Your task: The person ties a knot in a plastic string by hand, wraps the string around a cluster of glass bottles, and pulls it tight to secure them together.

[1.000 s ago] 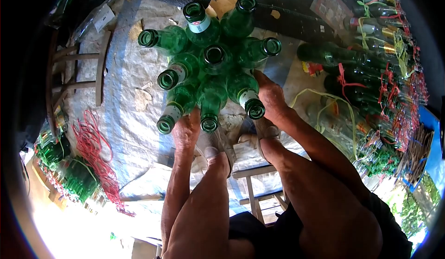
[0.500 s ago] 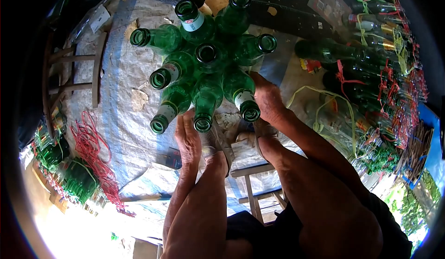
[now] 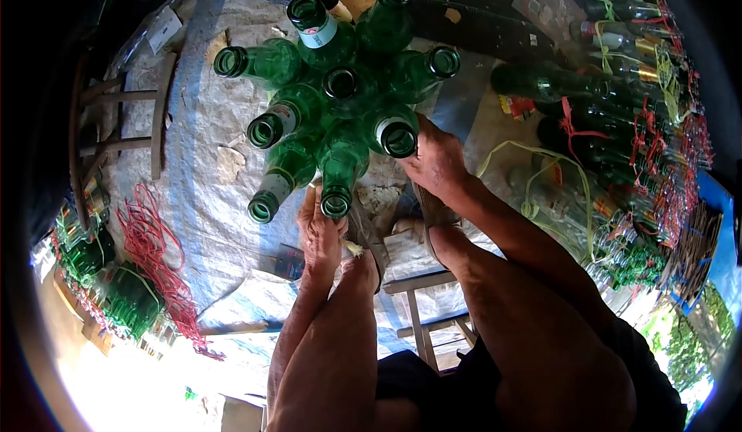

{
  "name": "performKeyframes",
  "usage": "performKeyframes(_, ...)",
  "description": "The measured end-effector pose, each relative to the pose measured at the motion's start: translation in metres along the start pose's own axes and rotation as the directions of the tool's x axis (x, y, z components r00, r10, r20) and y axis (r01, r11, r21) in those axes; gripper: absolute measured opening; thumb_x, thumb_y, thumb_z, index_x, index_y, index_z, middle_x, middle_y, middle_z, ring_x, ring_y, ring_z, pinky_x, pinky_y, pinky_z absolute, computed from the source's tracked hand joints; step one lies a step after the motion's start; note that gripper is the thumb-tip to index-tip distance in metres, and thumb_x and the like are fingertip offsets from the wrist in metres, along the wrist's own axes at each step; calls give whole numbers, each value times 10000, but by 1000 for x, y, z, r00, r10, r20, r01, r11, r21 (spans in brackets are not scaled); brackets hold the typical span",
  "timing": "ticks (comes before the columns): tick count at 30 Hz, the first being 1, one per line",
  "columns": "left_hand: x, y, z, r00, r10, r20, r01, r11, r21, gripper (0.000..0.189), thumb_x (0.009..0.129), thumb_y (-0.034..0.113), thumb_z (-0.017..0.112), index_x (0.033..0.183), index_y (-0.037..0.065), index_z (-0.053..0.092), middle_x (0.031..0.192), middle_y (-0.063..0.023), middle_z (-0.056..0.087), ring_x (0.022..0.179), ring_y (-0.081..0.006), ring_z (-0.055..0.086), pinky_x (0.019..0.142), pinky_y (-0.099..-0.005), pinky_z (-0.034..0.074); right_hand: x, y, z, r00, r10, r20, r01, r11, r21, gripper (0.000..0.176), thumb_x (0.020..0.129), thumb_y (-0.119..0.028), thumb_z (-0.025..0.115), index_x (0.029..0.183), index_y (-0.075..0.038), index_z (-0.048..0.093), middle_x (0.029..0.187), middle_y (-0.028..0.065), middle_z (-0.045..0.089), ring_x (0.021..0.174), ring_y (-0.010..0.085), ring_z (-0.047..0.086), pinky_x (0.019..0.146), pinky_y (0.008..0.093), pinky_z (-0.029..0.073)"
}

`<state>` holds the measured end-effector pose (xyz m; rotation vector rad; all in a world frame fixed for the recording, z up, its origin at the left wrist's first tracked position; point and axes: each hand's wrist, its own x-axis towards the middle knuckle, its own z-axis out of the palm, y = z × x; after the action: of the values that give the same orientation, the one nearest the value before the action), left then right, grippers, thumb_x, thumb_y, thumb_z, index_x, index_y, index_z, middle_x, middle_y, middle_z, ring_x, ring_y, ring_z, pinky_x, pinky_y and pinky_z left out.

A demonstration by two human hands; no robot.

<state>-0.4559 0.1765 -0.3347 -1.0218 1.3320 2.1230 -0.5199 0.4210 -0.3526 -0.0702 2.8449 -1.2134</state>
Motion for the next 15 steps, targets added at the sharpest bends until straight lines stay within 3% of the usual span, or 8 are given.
performKeyframes(7,5,-4,4,990,39,132,-42,999,19,206,1065,290,596,1065,84,605,775,40,498,536,-43,326,487,-221,258,3,5,6,999,-23,-41,22,1000,-21,399,798,-136,806,1129,-16,619,866,184,705,724,371,718,596,412,582)
performKeyframes(13,7,-4,12,986,-64,155,78,993,-86,251,1070,342,579,1078,91,584,742,49,451,552,-56,301,525,-234,270,6,9,12,995,-34,-94,32,999,-23,298,812,-124,795,1055,-33,649,855,168,707,703,360,715,577,395,579)
performKeyframes(15,13,-8,4,962,-41,269,77,989,-124,228,1077,320,564,1096,95,588,794,38,505,614,-71,401,584,-254,356,9,7,12,993,-36,-110,34,999,-21,291,809,-116,789,1054,-39,652,860,166,708,704,359,713,581,397,580)
